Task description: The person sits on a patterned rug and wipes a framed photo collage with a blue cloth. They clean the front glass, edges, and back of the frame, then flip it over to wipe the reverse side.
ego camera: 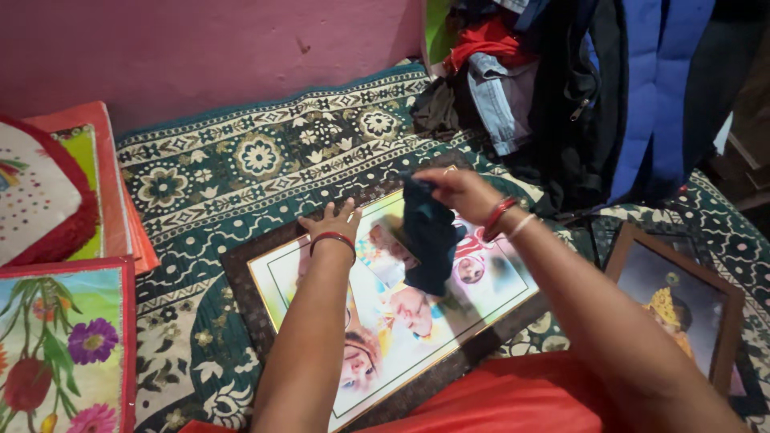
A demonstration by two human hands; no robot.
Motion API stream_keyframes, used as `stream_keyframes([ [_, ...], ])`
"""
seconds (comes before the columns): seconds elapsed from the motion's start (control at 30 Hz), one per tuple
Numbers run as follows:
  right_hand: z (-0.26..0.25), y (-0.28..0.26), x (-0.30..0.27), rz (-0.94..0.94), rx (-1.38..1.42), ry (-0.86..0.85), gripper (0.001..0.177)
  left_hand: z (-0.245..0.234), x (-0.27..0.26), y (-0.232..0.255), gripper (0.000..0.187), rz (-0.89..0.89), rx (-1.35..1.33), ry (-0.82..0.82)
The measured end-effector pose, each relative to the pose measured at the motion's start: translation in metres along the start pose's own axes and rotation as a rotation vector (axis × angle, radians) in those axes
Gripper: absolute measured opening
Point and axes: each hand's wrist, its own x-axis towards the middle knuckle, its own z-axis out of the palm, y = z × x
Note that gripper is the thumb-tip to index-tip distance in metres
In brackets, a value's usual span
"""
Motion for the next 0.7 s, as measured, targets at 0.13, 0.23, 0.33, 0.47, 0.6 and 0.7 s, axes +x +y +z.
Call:
stream_keyframes([
  [0.13, -0.025, -0.018, -0.014, 0.213, 0.576, 0.179, 0.042, 0.012, 0.012, -0.001, 0.111, 0.001, 0.020, 0.026],
  [0.23, -0.012, -0.018, -0.025, 0.566, 0.633, 0.224, 0.046, 0.018, 0.016, 0.001, 0.094, 0.000, 0.030, 0.100],
  [0.33, 0.008, -0.001, -0.025, 0.617, 0.801, -0.075, 0.061, 0.015, 0.019, 0.002, 0.099, -0.029, 0.035, -0.017],
  [0.47, -0.004, 0.040, -0.010, 0.452, 0.415, 0.034, 0.071, 0.017, 0.015, 0.001, 0.100, -0.010, 0.031, 0.045],
  [0.6, -0.007, 0.063, -0.026, 0.391, -0.446, 0.272, 0.086, 0.004, 0.010, 0.003, 0.114, -0.021, 0.031, -0.004],
  [0.7, -0.001, 0.073, -0.042, 0.315, -0.483, -0.058, 0.082, 0.007, 0.007, 0.005, 0.118, -0.015, 0.043, 0.007],
])
